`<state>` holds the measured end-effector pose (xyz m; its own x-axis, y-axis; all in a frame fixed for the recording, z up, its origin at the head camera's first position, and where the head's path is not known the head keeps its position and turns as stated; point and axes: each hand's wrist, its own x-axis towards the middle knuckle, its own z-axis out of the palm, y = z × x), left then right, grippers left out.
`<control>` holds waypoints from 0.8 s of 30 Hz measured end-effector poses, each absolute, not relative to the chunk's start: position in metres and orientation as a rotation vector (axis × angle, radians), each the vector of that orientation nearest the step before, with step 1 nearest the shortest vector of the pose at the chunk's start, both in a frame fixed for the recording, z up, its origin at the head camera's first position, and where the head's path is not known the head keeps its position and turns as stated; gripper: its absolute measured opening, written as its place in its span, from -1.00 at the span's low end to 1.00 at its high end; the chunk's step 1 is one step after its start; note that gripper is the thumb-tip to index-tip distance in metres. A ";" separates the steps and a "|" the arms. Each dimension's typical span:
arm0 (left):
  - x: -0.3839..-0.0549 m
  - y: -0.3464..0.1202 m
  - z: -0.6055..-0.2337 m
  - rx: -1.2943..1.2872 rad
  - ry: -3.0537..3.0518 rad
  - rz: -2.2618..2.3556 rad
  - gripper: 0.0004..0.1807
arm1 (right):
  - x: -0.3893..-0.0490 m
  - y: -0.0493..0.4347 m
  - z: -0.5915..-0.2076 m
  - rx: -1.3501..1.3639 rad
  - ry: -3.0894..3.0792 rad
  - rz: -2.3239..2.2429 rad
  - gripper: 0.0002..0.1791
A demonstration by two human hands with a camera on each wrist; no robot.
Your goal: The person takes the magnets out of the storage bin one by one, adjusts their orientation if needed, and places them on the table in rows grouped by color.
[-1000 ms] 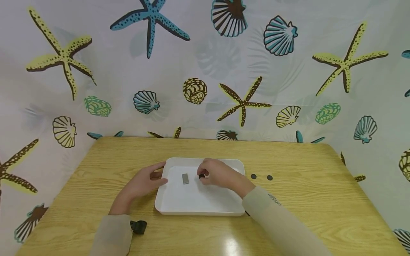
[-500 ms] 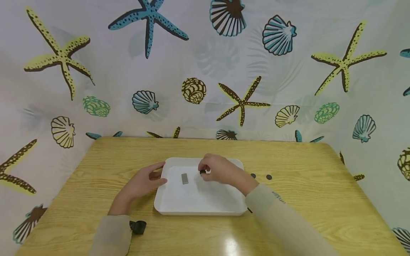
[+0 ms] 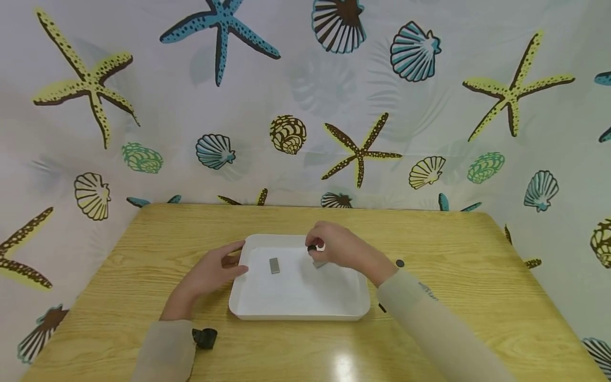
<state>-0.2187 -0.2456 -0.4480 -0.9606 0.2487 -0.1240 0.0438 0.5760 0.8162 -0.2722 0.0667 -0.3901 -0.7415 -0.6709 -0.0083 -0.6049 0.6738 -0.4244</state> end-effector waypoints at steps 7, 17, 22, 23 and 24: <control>-0.222 -0.246 -0.451 0.226 2.594 1.315 -0.22 | -0.274 0.082 -0.388 -1.022 2.750 -0.604 -0.85; -0.222 -0.244 -0.450 0.236 2.607 1.296 -0.22 | -0.275 0.104 -0.384 -0.987 2.784 -0.628 -0.86; -0.223 -0.244 -0.451 0.238 2.601 1.300 -0.21 | -0.275 0.115 -0.383 -0.957 2.796 -0.630 -0.84; -0.223 -0.245 -0.451 0.236 2.602 1.297 -0.21 | -0.274 0.117 -0.382 -0.954 2.796 -0.633 -0.84; -0.222 -0.245 -0.451 0.235 2.602 1.297 -0.21 | -0.274 0.120 -0.382 -0.950 2.798 -0.636 -0.83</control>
<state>-0.2222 -0.2447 -0.4509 -0.9620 0.2411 -0.1285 0.0426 0.5969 0.8012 -0.2744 0.1198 -0.3817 -0.7962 -0.6046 0.0221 -0.5547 0.7149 -0.4256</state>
